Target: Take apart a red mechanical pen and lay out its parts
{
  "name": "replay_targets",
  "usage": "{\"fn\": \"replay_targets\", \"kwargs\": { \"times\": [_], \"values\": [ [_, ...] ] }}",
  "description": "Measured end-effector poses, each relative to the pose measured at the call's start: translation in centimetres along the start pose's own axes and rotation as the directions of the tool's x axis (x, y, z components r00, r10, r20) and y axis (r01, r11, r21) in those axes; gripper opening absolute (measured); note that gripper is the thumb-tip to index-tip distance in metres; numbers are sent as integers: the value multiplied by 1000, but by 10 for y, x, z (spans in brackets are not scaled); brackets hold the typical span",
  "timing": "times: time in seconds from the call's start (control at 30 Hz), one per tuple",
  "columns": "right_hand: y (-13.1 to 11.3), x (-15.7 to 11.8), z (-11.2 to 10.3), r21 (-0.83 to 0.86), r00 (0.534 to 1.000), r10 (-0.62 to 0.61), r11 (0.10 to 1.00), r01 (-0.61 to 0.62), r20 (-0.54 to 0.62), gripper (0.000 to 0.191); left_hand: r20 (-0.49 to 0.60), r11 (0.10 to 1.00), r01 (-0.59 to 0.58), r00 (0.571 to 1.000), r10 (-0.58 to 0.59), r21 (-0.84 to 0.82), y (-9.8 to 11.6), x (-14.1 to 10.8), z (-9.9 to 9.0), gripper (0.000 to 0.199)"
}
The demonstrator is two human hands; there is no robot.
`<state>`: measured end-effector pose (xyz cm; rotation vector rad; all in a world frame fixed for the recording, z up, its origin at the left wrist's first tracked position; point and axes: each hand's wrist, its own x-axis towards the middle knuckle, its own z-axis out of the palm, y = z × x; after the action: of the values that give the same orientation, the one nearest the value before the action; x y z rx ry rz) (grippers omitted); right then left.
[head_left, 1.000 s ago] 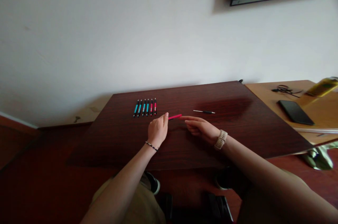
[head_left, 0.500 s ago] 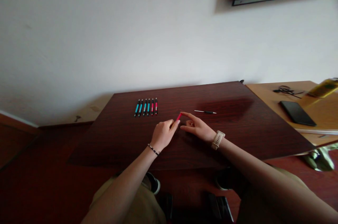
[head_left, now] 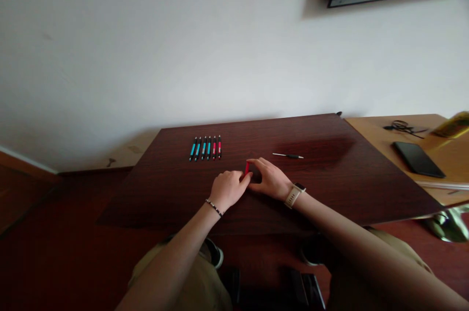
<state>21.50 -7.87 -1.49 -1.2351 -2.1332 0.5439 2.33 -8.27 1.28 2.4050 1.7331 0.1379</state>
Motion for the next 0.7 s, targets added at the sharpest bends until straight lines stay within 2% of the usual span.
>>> {"fn": "replay_targets", "kwargs": {
  "times": [0.1,0.23,0.43,0.7],
  "values": [
    [-2,2,5,-101,1000,13,995,-11,20,71,-11,997,68,998,-68,47,-6,0,-2,68],
    [-4,5,11,-215,999,40,976,-38,3,76,-22,991,118,993,-117,69,-14,-1,-5,65],
    [-1,9,16,-251,996,80,966,-70,29,77,-24,991,118,993,-117,63,-20,-2,-7,58],
    [4,5,6,-270,990,122,958,-97,76,91,-27,992,111,994,-110,54,-20,-2,-5,54]
  ]
}}
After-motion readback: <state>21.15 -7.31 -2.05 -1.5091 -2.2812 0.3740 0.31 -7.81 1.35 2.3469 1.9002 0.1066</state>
